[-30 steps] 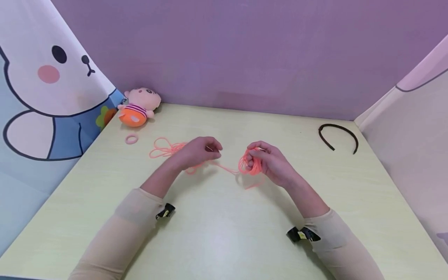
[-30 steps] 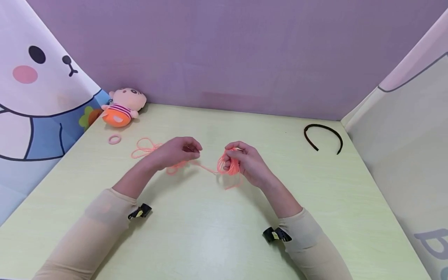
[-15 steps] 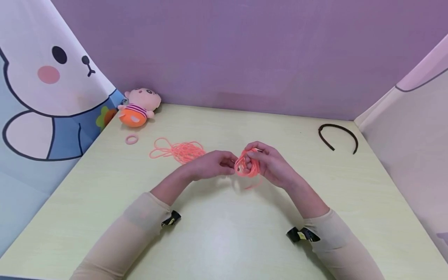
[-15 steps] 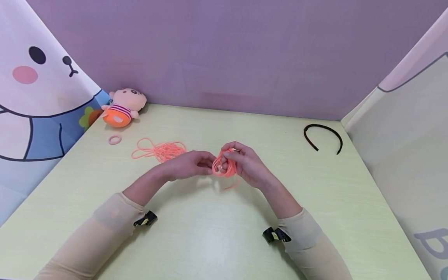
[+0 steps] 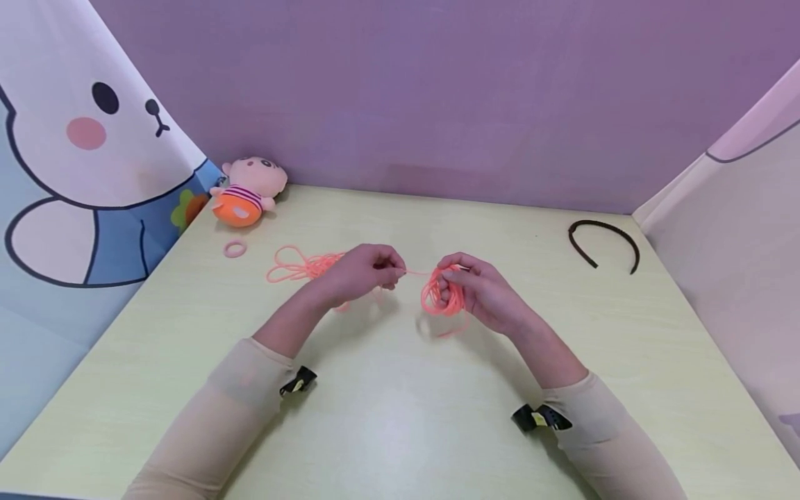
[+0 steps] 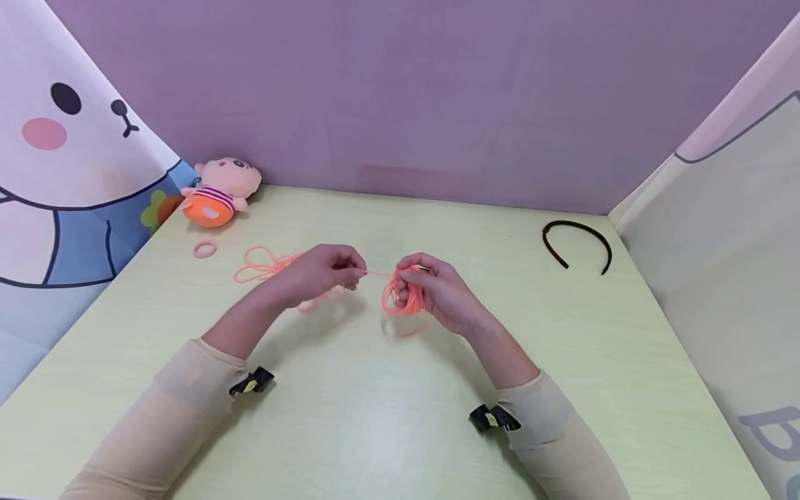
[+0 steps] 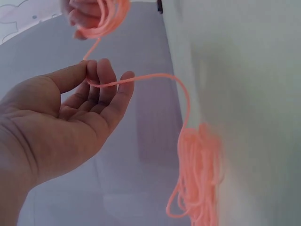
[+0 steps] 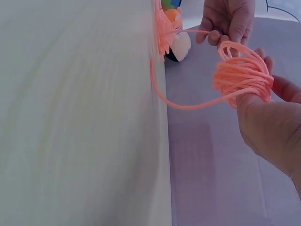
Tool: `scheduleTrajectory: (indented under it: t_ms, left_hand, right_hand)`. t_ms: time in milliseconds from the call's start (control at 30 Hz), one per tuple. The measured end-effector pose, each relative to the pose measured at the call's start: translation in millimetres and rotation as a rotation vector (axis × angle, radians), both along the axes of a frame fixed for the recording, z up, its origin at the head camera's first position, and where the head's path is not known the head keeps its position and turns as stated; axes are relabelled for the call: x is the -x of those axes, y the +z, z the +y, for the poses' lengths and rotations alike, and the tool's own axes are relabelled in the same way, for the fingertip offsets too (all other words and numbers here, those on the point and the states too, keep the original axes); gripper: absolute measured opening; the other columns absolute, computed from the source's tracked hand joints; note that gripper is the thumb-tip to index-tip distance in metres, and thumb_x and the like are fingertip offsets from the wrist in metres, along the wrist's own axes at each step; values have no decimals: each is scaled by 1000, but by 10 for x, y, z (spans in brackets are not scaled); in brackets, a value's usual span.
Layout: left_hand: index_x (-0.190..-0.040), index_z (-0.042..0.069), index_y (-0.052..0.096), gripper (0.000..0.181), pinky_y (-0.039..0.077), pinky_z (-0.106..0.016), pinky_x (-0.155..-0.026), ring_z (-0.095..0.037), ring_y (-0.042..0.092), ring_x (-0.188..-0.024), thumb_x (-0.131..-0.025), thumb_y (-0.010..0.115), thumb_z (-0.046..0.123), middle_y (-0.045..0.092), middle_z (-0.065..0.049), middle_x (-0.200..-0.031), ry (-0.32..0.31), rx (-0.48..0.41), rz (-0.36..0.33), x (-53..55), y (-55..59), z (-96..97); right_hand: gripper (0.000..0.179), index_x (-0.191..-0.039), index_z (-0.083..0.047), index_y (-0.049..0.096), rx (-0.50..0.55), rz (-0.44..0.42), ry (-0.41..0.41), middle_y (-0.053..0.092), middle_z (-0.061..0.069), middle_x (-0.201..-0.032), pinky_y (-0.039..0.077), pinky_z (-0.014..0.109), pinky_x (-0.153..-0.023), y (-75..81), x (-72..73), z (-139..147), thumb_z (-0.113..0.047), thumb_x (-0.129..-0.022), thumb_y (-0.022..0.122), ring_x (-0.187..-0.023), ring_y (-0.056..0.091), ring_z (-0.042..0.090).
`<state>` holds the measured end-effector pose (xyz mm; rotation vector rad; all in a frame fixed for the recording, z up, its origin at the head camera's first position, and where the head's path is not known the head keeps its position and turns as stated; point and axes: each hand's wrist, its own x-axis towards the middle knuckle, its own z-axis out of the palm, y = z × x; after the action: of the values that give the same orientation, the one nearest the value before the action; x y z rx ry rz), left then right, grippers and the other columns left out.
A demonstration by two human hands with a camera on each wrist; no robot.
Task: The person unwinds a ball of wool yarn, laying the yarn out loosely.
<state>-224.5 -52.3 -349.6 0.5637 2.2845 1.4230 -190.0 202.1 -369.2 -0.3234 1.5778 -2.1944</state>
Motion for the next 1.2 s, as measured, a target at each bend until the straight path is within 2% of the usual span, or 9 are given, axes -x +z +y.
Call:
scheduleTrajectory:
  t_ms: [167, 300, 467, 600, 667, 833, 933, 1067, 1200]
  left_hand:
    - [-106, 5, 66, 10, 50, -51, -95, -32, 65, -97, -102, 61, 12, 65, -13, -99, 52, -27, 20, 19, 87, -91]
    - [-107, 5, 65, 11, 48, -53, -97, -38, 63, -101, -103, 61, 14, 63, -13, -97, 71, -45, 18, 29, 140, -155]
    - [-107, 5, 65, 12, 50, -48, -90, -36, 61, -97, -103, 61, 16, 62, -11, -93, 91, -49, 31, 47, 184, -212]
    - [-107, 6, 65, 12, 50, -38, -79, -32, 60, -93, -103, 61, 16, 62, -12, -93, 107, -30, 40, 70, 188, -252]
    - [-108, 6, 64, 12, 50, -35, -76, -36, 60, -94, -103, 60, 17, 61, -13, -93, 114, -27, 41, 85, 186, -276]
    - [-109, 5, 64, 13, 52, -40, -81, -41, 60, -97, -104, 60, 16, 61, -14, -93, 138, -47, 38, 125, 193, -344]
    - [-111, 4, 63, 15, 53, -41, -82, -38, 61, -96, -104, 59, 16, 60, -14, -94, 156, -42, 42, 160, 186, -393]
    - [-115, 3, 62, 18, 54, -41, -81, -33, 62, -93, -104, 59, 17, 60, -15, -99, 206, -9, 33, 220, 166, -467]
    - [-118, 0, 61, 21, 54, -46, -87, -28, 62, -90, -105, 57, 17, 60, -19, -106, 268, 14, 32, 267, 150, -546]
  right_hand:
    - [15, -119, 3, 49, -1, -13, -20, 60, 11, -89, 57, 26, -69, 2, 3, -7, 0, -104, 50, -71, 61, 18]
    - [15, -119, 3, 49, -9, -21, -44, 60, 11, -89, 57, 26, -68, -1, 13, -4, 0, -104, 48, -71, 62, 18]
    - [15, -119, 4, 49, -18, -28, -69, 60, 11, -89, 57, 26, -68, 3, 18, 3, 0, -104, 47, -71, 62, 19]
    - [14, -118, 4, 49, -22, -33, -90, 61, 11, -89, 57, 27, -69, 4, 21, 4, 0, -104, 47, -73, 63, 18]
    - [14, -118, 4, 49, -26, -36, -101, 60, 11, -91, 57, 27, -69, 3, 23, 5, 0, -105, 46, -73, 63, 18]
    - [15, -119, 5, 48, -33, -42, -118, 59, 12, -96, 57, 27, -69, 3, 26, 10, -1, -105, 45, -74, 64, 19]
    - [16, -119, 5, 48, -27, -44, -119, 60, 12, -96, 57, 27, -69, 4, 26, 13, -1, -105, 46, -75, 64, 19]
    - [16, -119, 5, 47, -15, -47, -123, 60, 12, -95, 56, 26, -69, 5, 28, 14, 0, -104, 46, -77, 63, 18]
    - [16, -120, 6, 46, -15, -47, -126, 59, 13, -94, 55, 26, -70, 5, 28, 13, 1, -105, 46, -78, 61, 18]
